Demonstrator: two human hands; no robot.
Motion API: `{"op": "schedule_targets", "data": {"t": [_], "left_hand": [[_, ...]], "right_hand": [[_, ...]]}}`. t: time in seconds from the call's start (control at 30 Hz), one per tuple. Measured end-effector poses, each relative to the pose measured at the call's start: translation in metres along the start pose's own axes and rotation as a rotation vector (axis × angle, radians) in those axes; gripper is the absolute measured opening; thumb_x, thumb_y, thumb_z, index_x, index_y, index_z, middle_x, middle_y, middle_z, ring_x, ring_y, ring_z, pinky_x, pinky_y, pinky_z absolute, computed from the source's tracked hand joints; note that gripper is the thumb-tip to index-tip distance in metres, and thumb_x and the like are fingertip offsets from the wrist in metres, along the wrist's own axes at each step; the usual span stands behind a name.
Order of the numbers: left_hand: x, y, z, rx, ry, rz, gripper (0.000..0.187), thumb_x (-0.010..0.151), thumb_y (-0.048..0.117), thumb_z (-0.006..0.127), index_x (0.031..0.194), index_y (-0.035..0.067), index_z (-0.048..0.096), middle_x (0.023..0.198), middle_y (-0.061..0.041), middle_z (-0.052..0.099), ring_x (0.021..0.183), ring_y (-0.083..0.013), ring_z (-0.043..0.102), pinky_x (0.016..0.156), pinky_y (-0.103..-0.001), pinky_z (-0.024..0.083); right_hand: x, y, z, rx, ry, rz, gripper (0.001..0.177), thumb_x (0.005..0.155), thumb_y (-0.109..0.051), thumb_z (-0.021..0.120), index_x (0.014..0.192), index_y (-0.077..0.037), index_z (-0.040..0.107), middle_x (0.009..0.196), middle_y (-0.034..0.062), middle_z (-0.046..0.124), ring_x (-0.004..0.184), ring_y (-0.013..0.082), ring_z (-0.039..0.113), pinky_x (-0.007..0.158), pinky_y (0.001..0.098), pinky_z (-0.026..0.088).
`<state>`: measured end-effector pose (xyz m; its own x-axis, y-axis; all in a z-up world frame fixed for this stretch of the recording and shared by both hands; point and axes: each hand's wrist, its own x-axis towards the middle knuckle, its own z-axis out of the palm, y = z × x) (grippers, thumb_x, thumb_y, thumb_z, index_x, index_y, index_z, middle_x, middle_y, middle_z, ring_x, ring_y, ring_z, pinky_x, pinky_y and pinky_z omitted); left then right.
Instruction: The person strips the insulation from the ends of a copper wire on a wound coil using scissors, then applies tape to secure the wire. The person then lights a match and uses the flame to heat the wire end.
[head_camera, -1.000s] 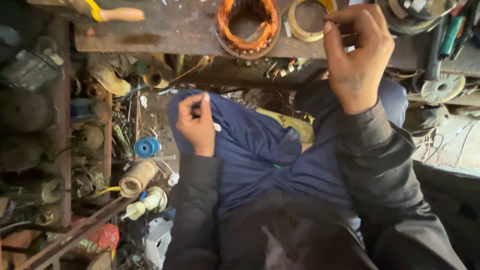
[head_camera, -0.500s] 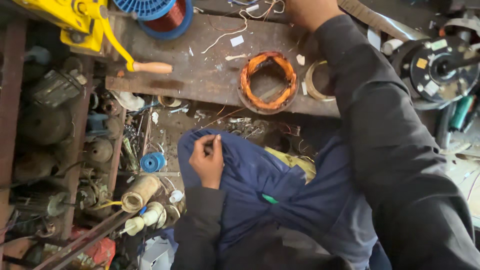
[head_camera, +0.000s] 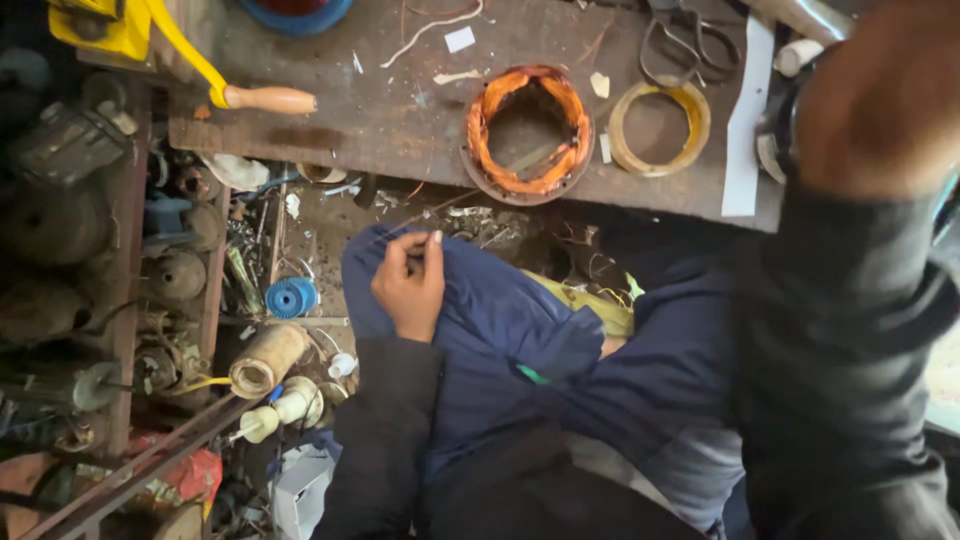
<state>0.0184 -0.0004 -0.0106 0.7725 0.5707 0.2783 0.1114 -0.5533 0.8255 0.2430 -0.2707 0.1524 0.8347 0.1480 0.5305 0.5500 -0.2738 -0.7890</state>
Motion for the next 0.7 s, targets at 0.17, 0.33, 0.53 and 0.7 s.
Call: {"op": "schedule_targets", "data": {"t": [0.17,0.33,0.53,0.7], "left_hand": [[-0.006,0.006,-0.004,-0.011,0.015,-0.001,0.015,0.092,0.013,0.083,0.096,0.006,0.07,0.078,-0.006,0.072,0.06,-0.0128,0.063,0.056,-0.028,0.047],[-0.014,0.01,-0.014,-0.024,0.026,0.055,0.017,0.091,0.01,0.084,0.097,0.006,0.069,0.079,-0.004,0.07,0.06,-0.0146,0.06,0.057,-0.027,0.046],[-0.034,0.047,-0.014,-0.181,-0.093,0.433,0.029,0.089,0.004,0.082,0.109,0.007,0.062,0.095,-0.008,0.073,0.073,-0.019,0.066,0.073,-0.032,0.052],[-0.079,0.083,0.014,-1.21,-0.438,-0.306,0.044,0.104,0.025,0.059,0.141,0.007,0.045,0.14,-0.012,0.061,0.13,-0.0189,0.061,0.115,-0.033,0.05]], "right_hand": [[-0.095,-0.068,-0.017,0.539,0.178,0.076,0.04,0.105,-0.026,0.065,0.14,-0.008,0.053,0.132,0.0069,0.06,0.109,0.0174,0.063,0.091,0.033,0.055],[-0.14,-0.084,-0.017,0.92,0.259,0.303,0.048,0.107,-0.022,0.064,0.147,-0.001,0.047,0.129,0.0164,0.063,0.109,0.0243,0.068,0.099,0.0373,0.058],[-0.181,-0.094,0.012,0.432,-0.218,0.373,0.062,0.092,-0.007,0.07,0.15,-0.008,0.048,0.129,0.0151,0.06,0.112,0.0241,0.065,0.096,0.0355,0.055],[-0.173,-0.105,0.021,0.075,-0.609,0.234,0.058,0.083,-0.006,0.072,0.14,-0.004,0.059,0.122,0.0206,0.055,0.099,0.0261,0.067,0.085,0.0331,0.056]]}}
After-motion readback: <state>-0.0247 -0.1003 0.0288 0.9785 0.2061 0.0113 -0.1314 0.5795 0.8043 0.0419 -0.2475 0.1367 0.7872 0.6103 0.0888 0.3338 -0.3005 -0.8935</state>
